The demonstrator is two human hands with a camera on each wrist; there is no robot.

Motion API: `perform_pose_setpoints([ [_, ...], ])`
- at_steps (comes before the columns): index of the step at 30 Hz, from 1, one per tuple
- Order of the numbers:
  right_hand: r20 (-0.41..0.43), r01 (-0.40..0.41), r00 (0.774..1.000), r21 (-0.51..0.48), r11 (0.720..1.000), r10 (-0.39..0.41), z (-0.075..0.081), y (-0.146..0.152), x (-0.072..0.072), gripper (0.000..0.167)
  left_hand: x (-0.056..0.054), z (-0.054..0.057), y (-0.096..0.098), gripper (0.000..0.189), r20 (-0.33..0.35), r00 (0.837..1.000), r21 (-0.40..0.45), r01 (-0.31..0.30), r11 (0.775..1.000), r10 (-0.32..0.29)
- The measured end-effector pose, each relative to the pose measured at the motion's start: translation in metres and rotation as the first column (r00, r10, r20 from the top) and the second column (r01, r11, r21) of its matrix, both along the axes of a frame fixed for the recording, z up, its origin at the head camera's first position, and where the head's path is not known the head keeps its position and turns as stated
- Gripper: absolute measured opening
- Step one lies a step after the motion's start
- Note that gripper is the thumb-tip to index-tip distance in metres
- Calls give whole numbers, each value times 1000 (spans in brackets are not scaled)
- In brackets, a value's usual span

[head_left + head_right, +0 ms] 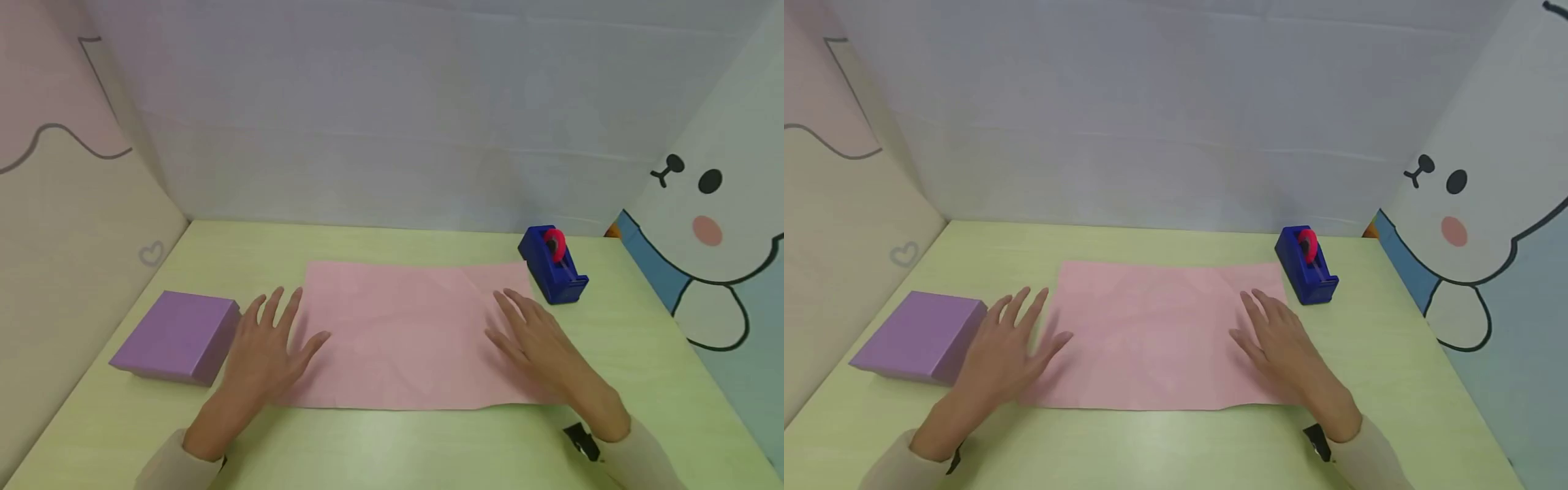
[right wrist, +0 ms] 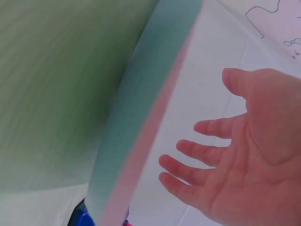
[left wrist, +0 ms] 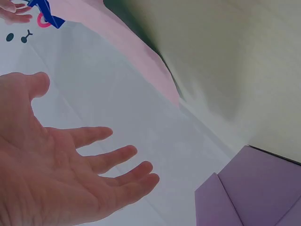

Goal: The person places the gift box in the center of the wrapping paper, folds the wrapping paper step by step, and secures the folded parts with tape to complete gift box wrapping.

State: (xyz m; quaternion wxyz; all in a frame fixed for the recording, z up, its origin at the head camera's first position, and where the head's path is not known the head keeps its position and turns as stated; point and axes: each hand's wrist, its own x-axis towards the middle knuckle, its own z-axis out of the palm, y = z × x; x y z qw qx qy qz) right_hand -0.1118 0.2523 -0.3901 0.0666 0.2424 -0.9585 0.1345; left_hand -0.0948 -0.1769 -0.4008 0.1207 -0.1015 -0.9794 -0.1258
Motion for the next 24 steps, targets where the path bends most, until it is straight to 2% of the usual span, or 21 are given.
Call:
perform_pose_setpoints([
  [6, -47, -26, 999, -29, 999, 24, 0, -11, 1, 65, 1, 3, -5, 80, -110, 994, 50, 11, 999, -6],
  [11, -57, -41, 998, -46, 998, 38, -1, -20, 2, 63, 3, 5, -11, 76, -226, 974, 83, 19, 996, 0],
  [14, -65, -51, 997, -63, 997, 47, 0, -25, 2, 62, 5, 6, -15, 73, -253, 967, 105, 13, 994, 14],
  [18, -67, -53, 997, -74, 996, 48, 0, -31, 2, 61, 6, 7, -20, 69, -251, 968, 127, 6, 992, 27],
  [24, -92, -75, 994, -90, 993, 66, 0, -39, 2, 59, 7, 8, -27, 67, -283, 959, 147, 7, 989, 35],
])
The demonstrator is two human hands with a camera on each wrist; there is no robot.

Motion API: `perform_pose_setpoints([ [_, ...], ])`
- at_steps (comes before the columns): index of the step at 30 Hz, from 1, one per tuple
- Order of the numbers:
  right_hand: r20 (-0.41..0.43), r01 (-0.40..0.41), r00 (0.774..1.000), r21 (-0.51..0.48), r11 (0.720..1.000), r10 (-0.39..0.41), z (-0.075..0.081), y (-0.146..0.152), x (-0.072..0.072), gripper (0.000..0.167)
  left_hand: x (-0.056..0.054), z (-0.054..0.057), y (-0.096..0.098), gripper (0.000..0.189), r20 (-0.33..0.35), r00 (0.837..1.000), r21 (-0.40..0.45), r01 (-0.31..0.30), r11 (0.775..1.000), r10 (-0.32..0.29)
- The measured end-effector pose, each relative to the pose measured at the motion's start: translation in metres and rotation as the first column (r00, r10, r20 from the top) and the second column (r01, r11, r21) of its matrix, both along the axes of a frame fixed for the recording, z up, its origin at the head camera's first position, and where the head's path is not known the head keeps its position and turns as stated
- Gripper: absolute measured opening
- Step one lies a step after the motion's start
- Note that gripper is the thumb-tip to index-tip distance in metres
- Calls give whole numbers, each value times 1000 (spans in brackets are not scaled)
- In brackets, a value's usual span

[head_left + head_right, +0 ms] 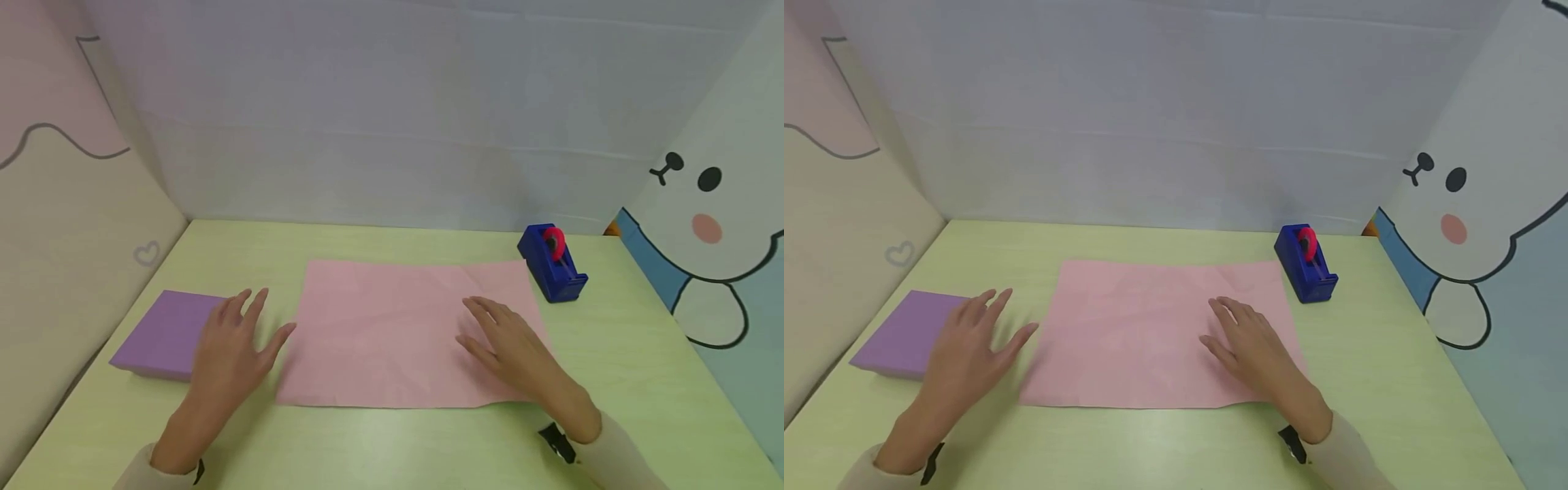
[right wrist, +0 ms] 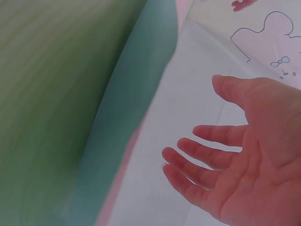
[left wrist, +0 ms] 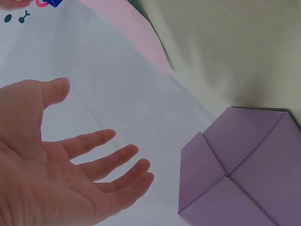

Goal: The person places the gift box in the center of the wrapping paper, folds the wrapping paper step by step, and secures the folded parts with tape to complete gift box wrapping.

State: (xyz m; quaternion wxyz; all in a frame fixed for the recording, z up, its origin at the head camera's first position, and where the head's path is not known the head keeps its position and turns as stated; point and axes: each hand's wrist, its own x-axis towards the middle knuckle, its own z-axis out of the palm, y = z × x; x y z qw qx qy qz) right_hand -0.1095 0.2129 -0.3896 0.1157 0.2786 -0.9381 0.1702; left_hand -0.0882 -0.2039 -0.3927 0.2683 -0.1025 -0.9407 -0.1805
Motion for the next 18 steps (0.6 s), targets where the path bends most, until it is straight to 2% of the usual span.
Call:
perform_pose_setpoints([
  [10, -33, -41, 999, -21, 999, 40, 4, -19, 0, 59, 4, 2, -13, 57, -125, 992, 88, -17, 996, 28],
  [18, -50, -62, 997, -36, 997, 60, 5, -36, -2, 57, 5, 2, -23, 47, -129, 990, 121, -35, 992, 51],
])
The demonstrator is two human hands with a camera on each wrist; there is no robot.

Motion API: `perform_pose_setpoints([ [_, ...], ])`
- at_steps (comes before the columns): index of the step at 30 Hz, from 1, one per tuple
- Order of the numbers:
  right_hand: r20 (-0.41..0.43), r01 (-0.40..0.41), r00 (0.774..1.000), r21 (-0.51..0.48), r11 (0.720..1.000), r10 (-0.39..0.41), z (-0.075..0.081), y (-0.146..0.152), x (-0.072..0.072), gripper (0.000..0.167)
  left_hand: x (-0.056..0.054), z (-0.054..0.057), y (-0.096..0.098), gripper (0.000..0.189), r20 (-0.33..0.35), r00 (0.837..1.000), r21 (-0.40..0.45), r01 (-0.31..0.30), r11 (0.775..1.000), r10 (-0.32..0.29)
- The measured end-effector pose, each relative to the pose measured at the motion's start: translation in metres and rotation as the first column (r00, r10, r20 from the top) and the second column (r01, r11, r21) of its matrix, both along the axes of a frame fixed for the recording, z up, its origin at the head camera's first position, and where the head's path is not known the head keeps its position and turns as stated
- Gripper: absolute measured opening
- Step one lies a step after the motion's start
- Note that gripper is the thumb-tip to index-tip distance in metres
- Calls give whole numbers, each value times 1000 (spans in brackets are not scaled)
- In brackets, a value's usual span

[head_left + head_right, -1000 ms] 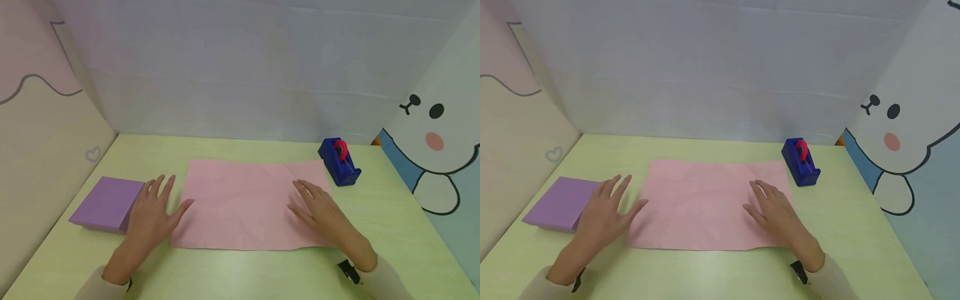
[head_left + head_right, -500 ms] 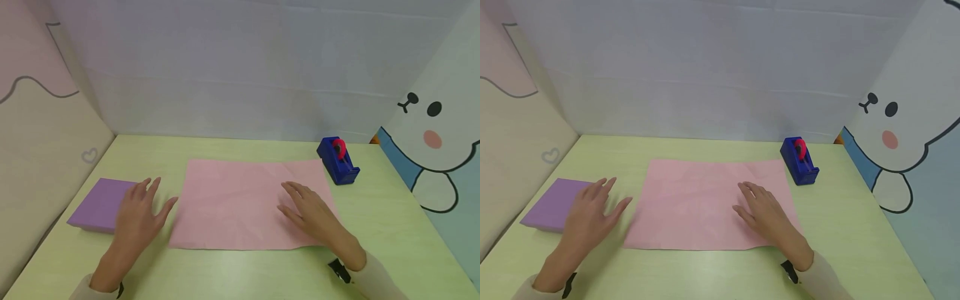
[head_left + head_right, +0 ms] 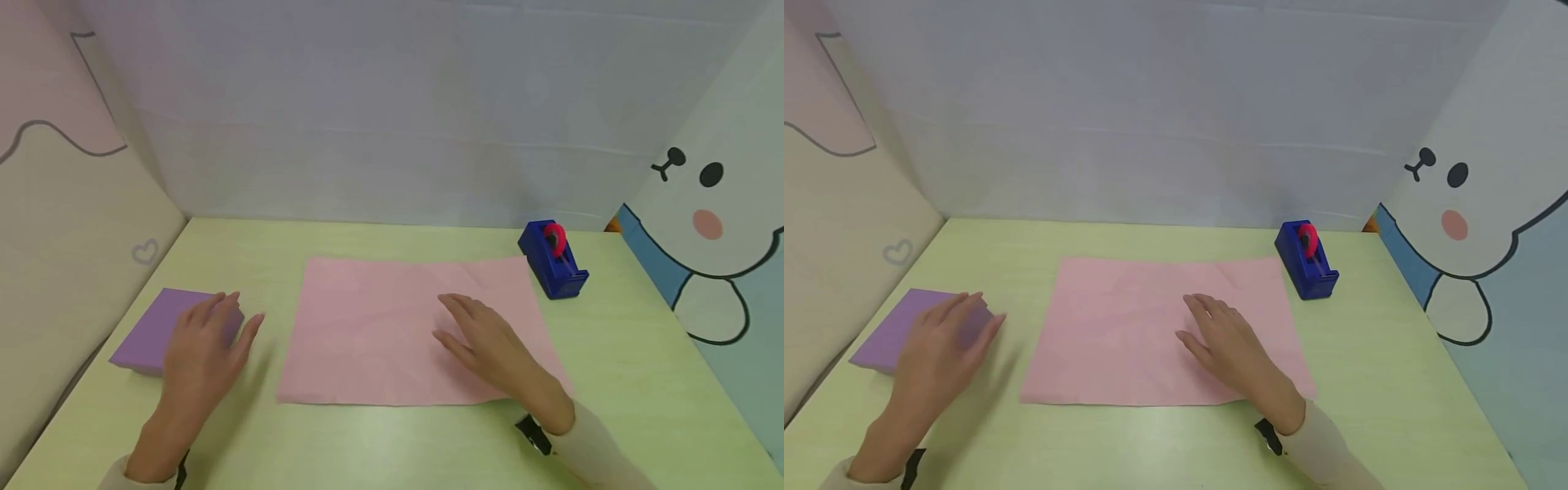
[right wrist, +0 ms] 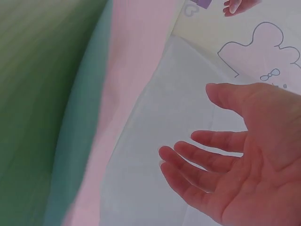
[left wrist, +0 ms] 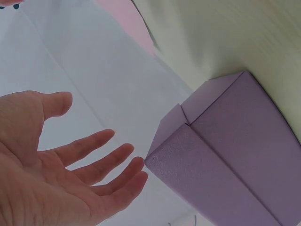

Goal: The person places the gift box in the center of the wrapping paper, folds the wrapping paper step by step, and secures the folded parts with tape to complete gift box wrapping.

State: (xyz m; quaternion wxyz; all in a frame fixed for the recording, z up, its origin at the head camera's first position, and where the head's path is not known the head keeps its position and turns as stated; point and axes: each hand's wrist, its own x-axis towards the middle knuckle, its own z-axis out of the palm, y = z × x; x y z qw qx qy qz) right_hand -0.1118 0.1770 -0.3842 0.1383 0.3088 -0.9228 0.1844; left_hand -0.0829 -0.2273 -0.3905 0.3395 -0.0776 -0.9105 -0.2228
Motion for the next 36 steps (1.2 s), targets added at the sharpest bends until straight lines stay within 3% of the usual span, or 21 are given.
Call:
perform_pose_setpoints([
  [7, 8, -30, 1000, -5, 1000, 30, -1, -18, -2, 56, 3, 4, -7, 42, 8, 1000, 21, -17, 1000, 17],
  [11, 38, -44, 998, 1, 999, 44, 0, -27, -1, 58, 6, 7, -12, 41, 72, 996, 47, -46, 998, 43],
  [16, 21, -62, 998, -15, 998, 63, -1, -37, -1, 57, 10, 12, -20, 43, 176, 981, 66, -91, 994, 79],
  [22, -4, -107, 994, -30, 994, 107, -5, -51, -4, 52, 14, 11, -30, 45, 185, 975, 62, -139, 988, 125],
  [33, -14, -162, 987, -48, 986, 161, -6, -80, -10, 43, 17, 11, -48, 48, 274, 940, 57, -228, 972, 204],
  [36, -13, -170, 985, -40, 985, 170, -8, -88, -12, 41, 17, 11, -52, 48, 277, 938, 71, -237, 969, 209],
])
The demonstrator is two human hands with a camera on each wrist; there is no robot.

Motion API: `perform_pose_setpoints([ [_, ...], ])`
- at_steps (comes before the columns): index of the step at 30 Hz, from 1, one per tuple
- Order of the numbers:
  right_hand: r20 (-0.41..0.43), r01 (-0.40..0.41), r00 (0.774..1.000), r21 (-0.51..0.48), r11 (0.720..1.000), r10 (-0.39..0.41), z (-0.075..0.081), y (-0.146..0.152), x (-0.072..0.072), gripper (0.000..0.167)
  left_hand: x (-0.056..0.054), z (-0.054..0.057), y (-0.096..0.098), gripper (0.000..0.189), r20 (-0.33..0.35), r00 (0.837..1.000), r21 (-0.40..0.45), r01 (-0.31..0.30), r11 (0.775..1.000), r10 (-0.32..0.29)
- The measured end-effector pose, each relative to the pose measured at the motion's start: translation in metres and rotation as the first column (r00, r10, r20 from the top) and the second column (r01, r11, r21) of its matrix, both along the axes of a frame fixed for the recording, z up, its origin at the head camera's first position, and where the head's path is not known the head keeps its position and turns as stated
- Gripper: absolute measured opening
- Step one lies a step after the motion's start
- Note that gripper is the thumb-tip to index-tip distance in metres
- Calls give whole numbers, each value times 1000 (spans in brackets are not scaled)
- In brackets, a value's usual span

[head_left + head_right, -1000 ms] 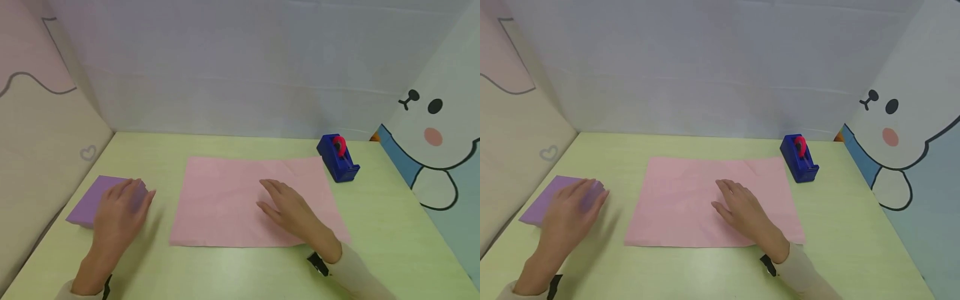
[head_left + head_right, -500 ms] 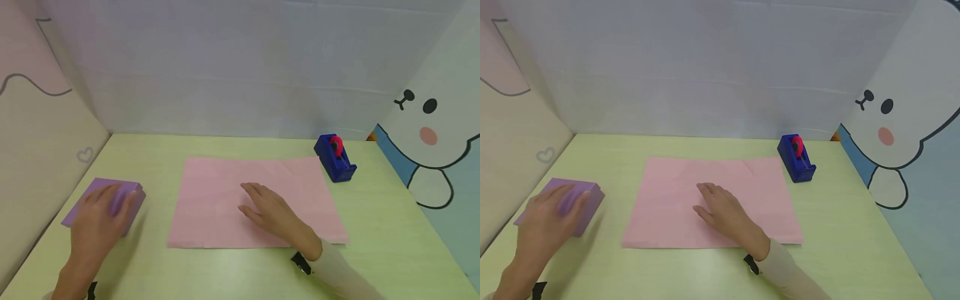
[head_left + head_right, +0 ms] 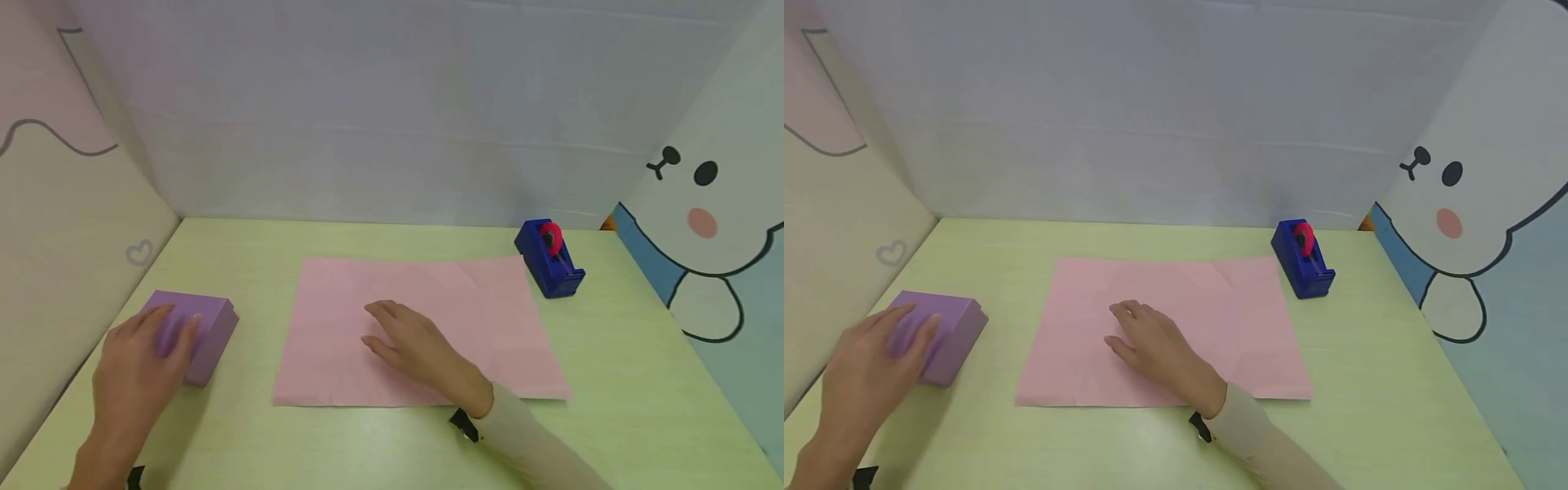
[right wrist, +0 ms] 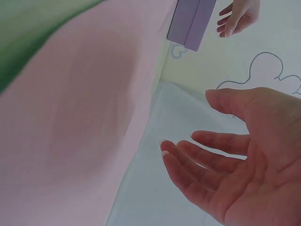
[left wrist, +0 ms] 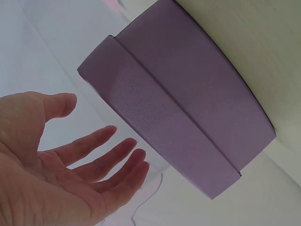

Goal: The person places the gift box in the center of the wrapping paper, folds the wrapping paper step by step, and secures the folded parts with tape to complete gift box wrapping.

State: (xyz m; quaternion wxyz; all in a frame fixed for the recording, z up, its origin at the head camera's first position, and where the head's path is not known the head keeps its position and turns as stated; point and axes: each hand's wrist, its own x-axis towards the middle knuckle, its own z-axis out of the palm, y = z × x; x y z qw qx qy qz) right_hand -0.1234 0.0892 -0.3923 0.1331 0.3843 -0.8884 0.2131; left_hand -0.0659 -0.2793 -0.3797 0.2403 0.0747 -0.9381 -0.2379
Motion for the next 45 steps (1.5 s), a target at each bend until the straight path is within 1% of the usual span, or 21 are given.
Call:
perform_pose_setpoints([
  [4, 31, -4, 1000, 4, 1000, 4, -2, -8, -1, 39, 0, 0, -6, 47, -15, 1000, 15, -7, 1000, 7],
  [12, 66, -27, 997, 6, 1000, 27, -4, -25, -2, 37, 1, -2, -19, 49, -11, 998, 45, -63, 997, 63],
  [15, 85, -28, 996, 18, 999, 27, -4, -31, -2, 37, 1, -3, -22, 48, -30, 997, 53, -65, 996, 67],
  [17, 83, -29, 996, 23, 999, 27, -4, -35, -2, 37, 1, -3, -25, 47, -49, 997, 51, -60, 997, 63],
  [19, 76, -28, 997, 27, 999, 26, -4, -39, -2, 37, 1, -3, -27, 47, -53, 996, 51, -63, 997, 66],
  [22, 71, -28, 997, 35, 999, 25, -3, -47, -2, 37, 1, -5, -30, 48, -34, 995, 57, -87, 995, 89],
  [26, 92, -29, 995, 63, 998, 23, -3, -58, -1, 38, 1, -5, -35, 50, 5, 992, 63, -130, 990, 129],
  [32, 118, -33, 993, 81, 996, 23, -4, -76, 0, 42, 2, -4, -43, 53, 81, 983, 55, -170, 984, 165],
  [42, 199, -26, 980, 72, 997, 11, -4, -97, -2, 51, 3, -5, -58, 60, 147, 974, 43, -183, 982, 175],
  [45, 220, -32, 975, 71, 997, 15, -3, -101, -2, 53, 4, -3, -61, 60, 165, 971, 40, -184, 982, 175],
])
